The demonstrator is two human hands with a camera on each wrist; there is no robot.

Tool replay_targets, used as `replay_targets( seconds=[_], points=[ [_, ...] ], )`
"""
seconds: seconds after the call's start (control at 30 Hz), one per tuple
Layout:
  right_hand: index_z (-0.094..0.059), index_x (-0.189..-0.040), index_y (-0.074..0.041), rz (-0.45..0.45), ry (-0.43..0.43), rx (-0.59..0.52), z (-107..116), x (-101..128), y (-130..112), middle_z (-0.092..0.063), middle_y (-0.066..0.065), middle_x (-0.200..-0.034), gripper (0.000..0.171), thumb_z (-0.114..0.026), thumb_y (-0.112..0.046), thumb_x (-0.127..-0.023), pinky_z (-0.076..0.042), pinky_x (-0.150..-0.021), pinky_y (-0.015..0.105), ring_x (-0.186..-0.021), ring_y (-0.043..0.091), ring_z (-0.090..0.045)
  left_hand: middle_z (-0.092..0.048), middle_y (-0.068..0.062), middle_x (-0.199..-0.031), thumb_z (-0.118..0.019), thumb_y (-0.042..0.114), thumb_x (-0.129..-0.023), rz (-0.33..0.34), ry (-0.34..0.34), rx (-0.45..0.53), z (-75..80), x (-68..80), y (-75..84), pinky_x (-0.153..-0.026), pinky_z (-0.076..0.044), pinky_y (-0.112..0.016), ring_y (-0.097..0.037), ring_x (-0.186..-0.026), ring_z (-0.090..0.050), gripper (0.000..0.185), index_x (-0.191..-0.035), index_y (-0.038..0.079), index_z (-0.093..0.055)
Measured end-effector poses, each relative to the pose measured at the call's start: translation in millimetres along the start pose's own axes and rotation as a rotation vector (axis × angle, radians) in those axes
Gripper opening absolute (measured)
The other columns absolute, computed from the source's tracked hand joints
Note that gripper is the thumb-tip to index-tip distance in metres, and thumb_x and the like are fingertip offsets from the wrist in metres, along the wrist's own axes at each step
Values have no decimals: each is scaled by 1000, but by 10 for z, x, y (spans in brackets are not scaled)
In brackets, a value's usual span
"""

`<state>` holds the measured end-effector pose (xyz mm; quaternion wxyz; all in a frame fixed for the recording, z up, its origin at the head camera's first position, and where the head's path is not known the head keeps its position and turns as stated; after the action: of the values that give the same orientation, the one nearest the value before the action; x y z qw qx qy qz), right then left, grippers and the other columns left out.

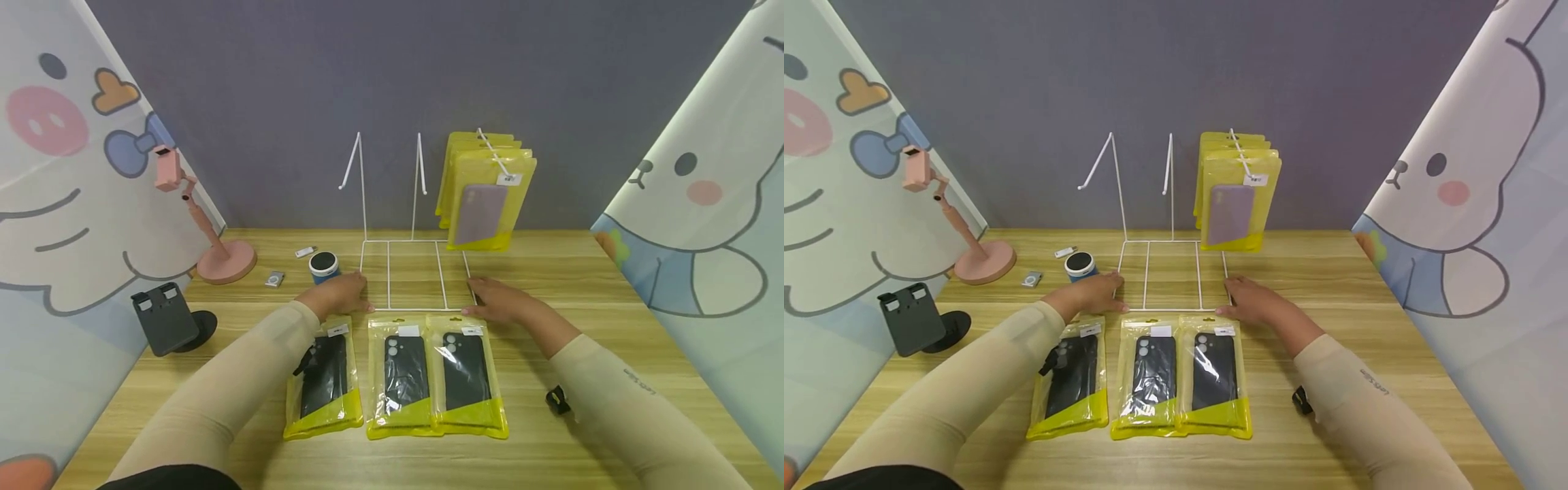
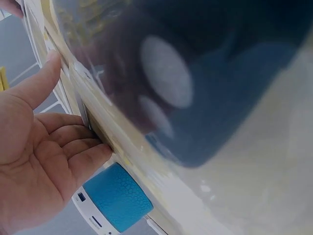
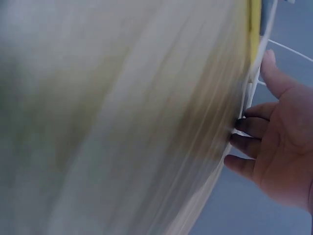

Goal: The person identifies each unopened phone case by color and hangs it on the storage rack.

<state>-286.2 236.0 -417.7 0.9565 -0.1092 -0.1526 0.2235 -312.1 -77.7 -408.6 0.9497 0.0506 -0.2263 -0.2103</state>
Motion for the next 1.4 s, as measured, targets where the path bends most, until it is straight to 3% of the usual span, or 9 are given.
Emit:
replay_targets(
  seconds=[0.23,0.37,0.47,0.57,0.67,0.8,0.93,1.13,1.4],
  points=[
    [-28,-152,4,-25,4,104,3,-57,-67,-26,28,-157,80,-53,-50,-98,-37,-107,63,-137,49,-36,-12,-22,-162,-59,49,-95,-3,22,74,-27,43,-44,-123,-18,-47,-37,-149,-18,85,-155,1,-22],
    [-25,-152,6,-19,-19,101,10,-62,-77,-22,30,-157,81,-51,-50,-99,-35,-108,62,-137,49,-35,-11,-21,-163,-59,49,-95,-5,20,89,9,91,-39,-123,-18,-48,-36,-150,-16,85,-156,3,-21],
    [-25,-152,6,-18,-28,100,28,-76,-78,-20,30,-158,83,-52,-51,-98,-33,-111,62,-139,49,-32,-13,-20,-163,-57,49,-96,-24,69,73,72,109,15,-122,-21,-48,-36,-149,-18,82,-156,4,-22],
    [-27,-152,5,-35,-18,93,67,-96,-67,-22,27,-158,86,-55,-53,-96,-31,-112,61,-140,48,-32,-27,-18,-160,-56,46,-98,-92,178,73,155,106,175,-119,-28,-49,-36,-146,-30,73,-154,5,-31],
    [-29,-152,4,-67,-12,72,105,-113,-54,-28,26,-156,90,-61,-54,-92,-33,-112,60,-138,47,-36,-46,-14,-150,-55,42,-99,-209,255,90,190,108,461,-113,-38,-46,-32,-136,-46,61,-147,6,-44],
    [-30,-152,3,-101,-24,59,133,-146,-48,-36,27,-152,93,-64,-56,-88,-37,-109,59,-134,47,-42,-60,-6,-136,-55,43,-99,-329,234,61,109,119,862,-103,-47,-40,-23,-123,-58,52,-139,9,-55],
    [-31,-151,3,-105,-21,72,151,-184,-64,-40,26,-150,94,-65,-57,-87,-38,-109,58,-132,46,-45,-66,-1,-119,-59,44,-97,-375,202,-38,4,99,1119,-93,-52,-36,-17,-108,-63,45,-130,13,-62],
    [-33,-150,4,-85,-8,117,164,-211,-98,-41,28,-149,93,-64,-57,-88,-38,-109,58,-132,47,-45,-64,3,-92,-70,38,-90,-378,224,-156,-76,17,1225,-83,-51,-34,-15,-88,-59,28,-103,14,-67],
    [-33,-150,6,-82,-16,95,127,-208,-95,-38,29,-150,93,-65,-56,-88,-36,-111,57,-134,47,-42,-63,3,-91,-69,21,-89,-398,226,-103,-129,-35,1231,-76,-49,-31,-14,-83,-55,9,-94,14,-68]
  ],
)
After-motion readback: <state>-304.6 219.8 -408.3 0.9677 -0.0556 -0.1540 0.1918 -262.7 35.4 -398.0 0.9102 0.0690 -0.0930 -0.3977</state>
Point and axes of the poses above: each hand's wrist, its own x-axis away from the middle knuckle, its own z-axis out of the back of the hand, y = z × x, the point moved 5 cm from there along -x, towards the middle knuckle
